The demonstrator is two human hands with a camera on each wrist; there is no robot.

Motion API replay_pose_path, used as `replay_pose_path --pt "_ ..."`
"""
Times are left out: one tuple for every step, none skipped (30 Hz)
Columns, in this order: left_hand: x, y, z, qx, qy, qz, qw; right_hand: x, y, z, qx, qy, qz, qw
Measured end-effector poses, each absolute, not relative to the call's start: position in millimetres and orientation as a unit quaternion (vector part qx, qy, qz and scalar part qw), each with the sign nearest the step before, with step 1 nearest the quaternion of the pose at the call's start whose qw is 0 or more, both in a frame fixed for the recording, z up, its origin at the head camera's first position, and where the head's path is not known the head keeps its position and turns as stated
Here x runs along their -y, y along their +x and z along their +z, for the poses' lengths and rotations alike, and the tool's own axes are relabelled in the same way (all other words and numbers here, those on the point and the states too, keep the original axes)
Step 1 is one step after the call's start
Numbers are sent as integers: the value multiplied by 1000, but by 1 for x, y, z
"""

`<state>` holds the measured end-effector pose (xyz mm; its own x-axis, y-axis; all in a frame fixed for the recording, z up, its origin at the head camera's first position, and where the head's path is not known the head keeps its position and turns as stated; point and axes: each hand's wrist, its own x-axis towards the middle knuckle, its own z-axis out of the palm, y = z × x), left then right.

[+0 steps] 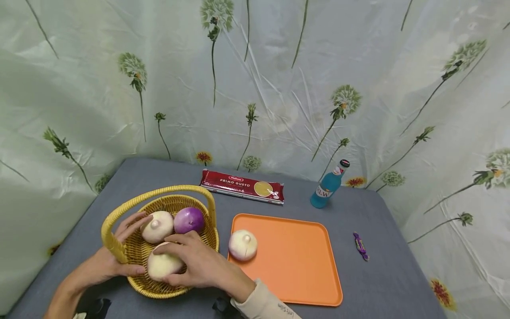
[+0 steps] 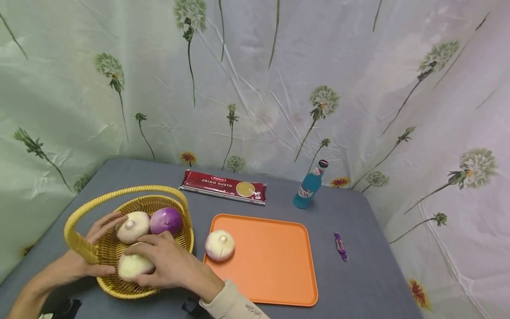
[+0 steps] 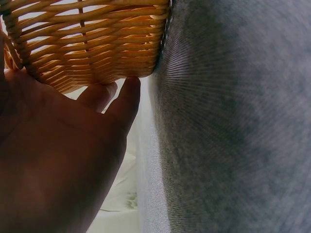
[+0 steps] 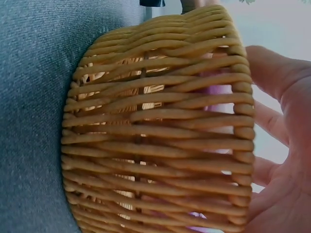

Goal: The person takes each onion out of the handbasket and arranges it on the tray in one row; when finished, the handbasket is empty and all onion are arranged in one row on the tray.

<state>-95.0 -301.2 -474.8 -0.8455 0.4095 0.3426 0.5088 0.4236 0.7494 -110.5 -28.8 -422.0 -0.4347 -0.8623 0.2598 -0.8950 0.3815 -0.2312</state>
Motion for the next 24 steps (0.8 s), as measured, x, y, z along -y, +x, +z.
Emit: replay_pose_path --pt "301 -95 -475 842 -271 -463 53 28 -110 -422 830 527 174 46" --pt "302 -94 -475 841 -270 -465 51 26 -110 -421 830 525 180 44" --pt "302 -94 -474 841 -270 -466 49 25 -109 -421 830 524 184 45" --pt "302 -94 -474 841 -269 -467 48 24 -109 -421 830 523 188 46" --pt "302 -94 -474 842 -268 -466 49 22 -108 -421 831 520 193 47" --pt "302 -94 -474 843 -268 -463 50 21 -108 -420 831 518 198 48" --pt "302 -94 -474 844 -268 -461 50 19 -108 -420 831 516 203 50" --pt "302 -94 -475 846 -268 -458 51 18 -108 -420 831 514 205 52" --pt "302 -94 -475 847 -268 -457 52 16 -108 -419 831 513 206 55" --pt "301 -95 -475 847 -269 -456 53 15 -108 -419 832 511 209 54" --pt "301 -95 -475 847 -269 -456 54 13 -108 -418 833 509 210 53" --pt "301 -96 -475 847 -270 -455 54 12 -108 -418 833 508 211 53" --pt "301 -96 -475 846 -270 -457 53 11 -109 -417 833 508 212 51" --pt "301 -96 -475 845 -270 -459 52 10 -108 -416 833 507 213 48" --pt "300 -96 -475 843 -269 -463 50 8 -108 -416 833 507 216 46" --pt "300 -96 -475 842 -269 -465 49 7 -108 -415 833 507 218 44" --pt "300 -96 -475 841 -268 -468 46 6 -108 -414 832 508 220 44" --pt "300 -96 -475 839 -266 -472 43 5 -108 -413 831 508 222 44" --pt "300 -96 -474 839 -264 -475 40 4 -108 -413 830 509 224 44" --pt "300 -95 -474 838 -263 -477 39 3 -108 -412 829 510 226 46" --pt "300 -95 -474 838 -262 -478 37 2 -107 -411 827 511 228 48" --pt "300 -95 -474 837 -261 -480 34 1 -107 -411 827 511 231 49" --pt "300 -95 -474 836 -260 -482 32 0 -107 -410 827 510 233 52" --pt "300 -95 -473 836 -260 -482 32 -1 -106 -410 826 509 236 55"
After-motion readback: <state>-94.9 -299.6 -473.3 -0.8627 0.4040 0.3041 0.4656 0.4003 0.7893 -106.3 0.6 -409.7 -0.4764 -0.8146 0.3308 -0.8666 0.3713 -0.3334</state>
